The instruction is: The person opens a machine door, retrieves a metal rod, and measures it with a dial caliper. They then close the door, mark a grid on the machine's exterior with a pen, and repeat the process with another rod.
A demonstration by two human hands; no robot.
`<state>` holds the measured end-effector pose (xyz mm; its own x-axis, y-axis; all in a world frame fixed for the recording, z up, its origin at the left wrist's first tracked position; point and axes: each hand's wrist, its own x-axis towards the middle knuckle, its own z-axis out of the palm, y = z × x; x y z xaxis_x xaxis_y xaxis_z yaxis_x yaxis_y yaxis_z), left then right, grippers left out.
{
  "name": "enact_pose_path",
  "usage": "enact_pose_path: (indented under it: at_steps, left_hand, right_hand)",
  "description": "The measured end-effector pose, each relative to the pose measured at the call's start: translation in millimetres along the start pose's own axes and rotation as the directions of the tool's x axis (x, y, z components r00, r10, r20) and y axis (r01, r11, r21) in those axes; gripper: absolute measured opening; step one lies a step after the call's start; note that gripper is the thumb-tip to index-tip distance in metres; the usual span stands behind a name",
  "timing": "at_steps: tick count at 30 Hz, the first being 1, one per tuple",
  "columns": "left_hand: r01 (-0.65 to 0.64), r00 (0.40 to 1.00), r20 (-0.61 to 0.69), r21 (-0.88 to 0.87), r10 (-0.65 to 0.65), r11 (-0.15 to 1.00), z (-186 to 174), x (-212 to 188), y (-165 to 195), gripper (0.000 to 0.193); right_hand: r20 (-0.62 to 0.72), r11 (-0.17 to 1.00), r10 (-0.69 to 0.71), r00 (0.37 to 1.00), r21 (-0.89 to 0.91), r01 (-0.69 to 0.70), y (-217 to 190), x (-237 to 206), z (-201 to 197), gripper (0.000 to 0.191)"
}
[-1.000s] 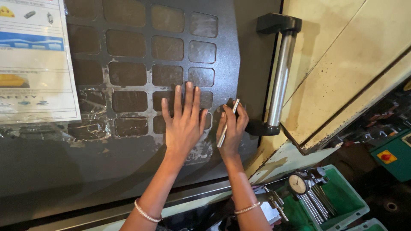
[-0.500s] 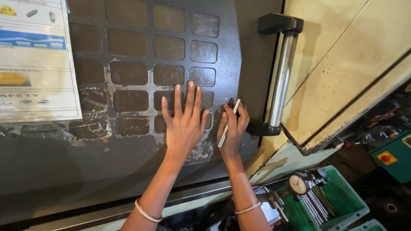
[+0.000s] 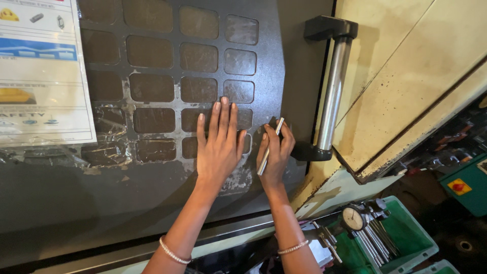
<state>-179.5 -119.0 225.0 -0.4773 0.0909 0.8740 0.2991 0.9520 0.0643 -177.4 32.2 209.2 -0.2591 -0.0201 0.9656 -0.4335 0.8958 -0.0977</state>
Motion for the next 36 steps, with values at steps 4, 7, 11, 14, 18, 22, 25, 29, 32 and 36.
enact_pose_path:
  at_steps: [4, 7, 11, 14, 18, 22, 25, 29, 32, 36]
  left_hand:
    - [0.006, 1.0, -0.014, 0.023, -0.005, 1.0, 0.0, 0.1, 1.0, 0.061]
    - [0.009, 1.0, -0.003, 0.017, -0.009, 1.0, -0.3, 0.3, 2.9, 0.062]
    - [0.018, 1.0, 0.01, -0.008, -0.018, 1.0, -0.4, 1.4, 3.7, 0.062]
    - [0.024, 1.0, 0.014, -0.032, -0.024, 0.999, -1.2, 0.8, 3.0, 0.062]
    - [0.014, 1.0, 0.006, -0.05, -0.014, 0.999, -1.1, 0.9, 1.2, 0.062]
    - [0.016, 1.0, 0.01, -0.059, -0.015, 0.998, -0.8, 1.6, 1.6, 0.062]
    - [0.014, 1.0, 0.008, -0.06, -0.014, 0.998, -0.8, 2.0, 2.9, 0.062]
    - [0.014, 1.0, 0.004, -0.045, -0.014, 0.999, -2.0, 1.7, 2.1, 0.062]
    - [0.015, 1.0, -0.005, -0.05, -0.015, 0.999, -2.1, 1.9, 0.8, 0.062]
    - [0.008, 1.0, -0.013, -0.046, -0.009, 0.999, -3.9, 2.7, 0.2, 0.062]
  right_hand:
    - [0.0, 1.0, -0.003, 1.0, -0.009, 0.003, -0.3, 0.5, -0.1, 0.022]
    - [0.0, 1.0, -0.007, 1.0, -0.01, 0.007, 0.3, 1.5, -1.7, 0.022]
    - [0.003, 1.0, -0.01, 1.0, 0.0, 0.01, 0.9, 2.2, -2.8, 0.022]
    - [0.005, 1.0, -0.004, 1.0, 0.01, 0.004, 0.5, 1.6, -2.6, 0.022]
    - [0.003, 1.0, -0.006, 1.0, 0.008, 0.006, 0.7, 0.9, -1.7, 0.022]
    - [0.017, 0.999, 0.034, 0.999, 0.012, -0.034, 1.0, 3.1, -0.8, 0.026]
    - [0.033, 0.995, 0.087, 0.996, 0.039, -0.088, 0.0, 6.6, -1.9, 0.037]
    - [0.045, 0.993, 0.119, 0.992, 0.004, -0.119, -6.1, 13.9, -2.9, 0.04]
    - [0.062, 0.994, 0.109, 0.992, -0.026, -0.108, -13.0, 16.9, -4.5, 0.04]
    - [0.125, 0.993, 0.116, 0.985, -0.043, -0.111, -16.3, 19.7, -14.0, 0.04]
